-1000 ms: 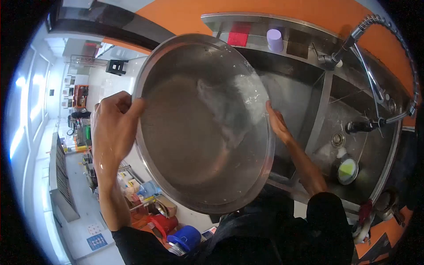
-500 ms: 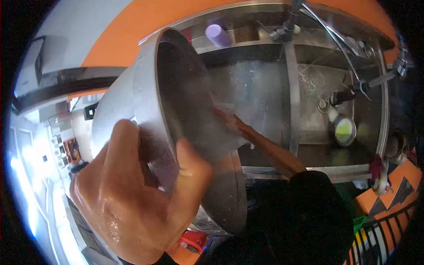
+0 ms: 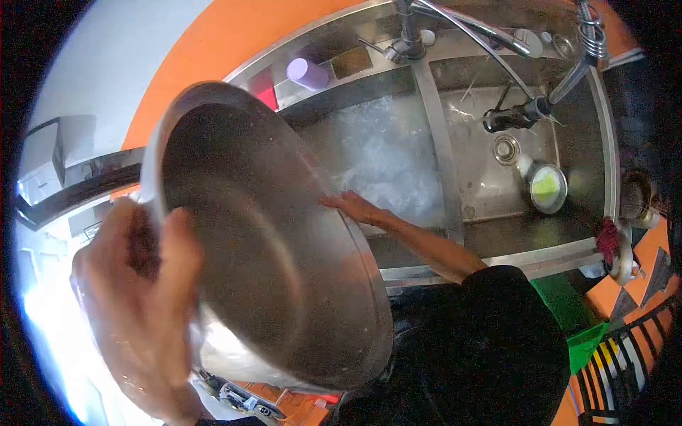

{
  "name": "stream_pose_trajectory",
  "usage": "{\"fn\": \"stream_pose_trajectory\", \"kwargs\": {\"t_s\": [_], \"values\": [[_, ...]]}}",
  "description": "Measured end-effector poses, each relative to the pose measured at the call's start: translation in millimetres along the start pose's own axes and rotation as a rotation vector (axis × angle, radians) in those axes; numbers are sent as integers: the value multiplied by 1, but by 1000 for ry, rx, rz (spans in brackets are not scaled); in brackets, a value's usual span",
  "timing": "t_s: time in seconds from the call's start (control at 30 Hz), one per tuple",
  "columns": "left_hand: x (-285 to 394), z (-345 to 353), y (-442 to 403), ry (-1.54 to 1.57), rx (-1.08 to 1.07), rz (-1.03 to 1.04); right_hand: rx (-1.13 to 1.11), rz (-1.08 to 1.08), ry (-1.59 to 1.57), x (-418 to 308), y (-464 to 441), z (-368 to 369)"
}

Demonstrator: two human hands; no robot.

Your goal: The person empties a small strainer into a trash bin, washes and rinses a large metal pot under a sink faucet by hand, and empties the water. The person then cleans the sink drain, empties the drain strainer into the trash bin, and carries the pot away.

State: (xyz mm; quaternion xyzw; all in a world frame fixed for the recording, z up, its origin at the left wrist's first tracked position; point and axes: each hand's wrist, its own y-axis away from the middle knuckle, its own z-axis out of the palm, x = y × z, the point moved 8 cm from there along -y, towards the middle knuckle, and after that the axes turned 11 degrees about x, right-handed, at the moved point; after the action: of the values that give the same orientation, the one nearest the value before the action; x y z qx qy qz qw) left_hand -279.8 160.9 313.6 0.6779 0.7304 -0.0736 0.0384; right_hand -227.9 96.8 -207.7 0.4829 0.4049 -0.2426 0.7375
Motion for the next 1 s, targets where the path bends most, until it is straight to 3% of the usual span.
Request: {"fn": "stream_pose_trajectory", "kwargs": {"t_s": [0.07, 0.13, 0.17, 0.23, 0.27, 0.33, 0.37, 0.47, 0.5, 0.53, 0.57, 0.6, 0.63, 0.67, 0.8, 0.87, 1.0], "values": [[-39, -9, -2, 14, 99, -35, 151, -71, -115, -22, 29, -23], [-94, -18, -4, 84, 123, -196, 202, -12, 58, -20, 34, -44], [-131, -24, 2, 122, 193, -93, 227, 19, 147, -21, 37, -56], [-201, -19, 6, 217, 260, -259, 354, -63, 266, -56, 57, -90], [-237, -10, 10, 274, 249, -526, 420, -103, 326, -78, 70, -107], [-345, 41, 26, 544, 106, -575, 475, -75, 566, -115, 87, -130], [-379, 72, 47, 467, 99, -494, 510, -66, 682, -132, 92, -137], [-366, 147, 83, 647, 51, -559, 629, -134, 809, -169, 106, -153], [-369, 173, 98, 504, 186, -472, 650, -214, 891, -171, 100, -158], [-362, 193, 107, 519, 169, -476, 685, -227, 935, -177, 101, -164], [-354, 213, 116, 534, 151, -480, 707, -240, 979, -184, 99, -168], [-335, 230, 117, 704, -22, -557, 723, -257, 1025, -193, 99, -169], [-333, 252, 125, 741, 8, -547, 652, -140, 970, -207, 104, -167], [-332, 279, 132, 772, 39, -538, 689, -140, 999, -213, 102, -169], [-300, 352, 150, 942, -169, -609, 814, -150, 1144, -220, 84, -192], [-295, 407, 156, 891, -176, -525, 836, -140, 1226, -217, 66, -205], [-267, 434, 163, 1002, -260, -553, 808, -89, 1308, -204, 43, -223]]}}
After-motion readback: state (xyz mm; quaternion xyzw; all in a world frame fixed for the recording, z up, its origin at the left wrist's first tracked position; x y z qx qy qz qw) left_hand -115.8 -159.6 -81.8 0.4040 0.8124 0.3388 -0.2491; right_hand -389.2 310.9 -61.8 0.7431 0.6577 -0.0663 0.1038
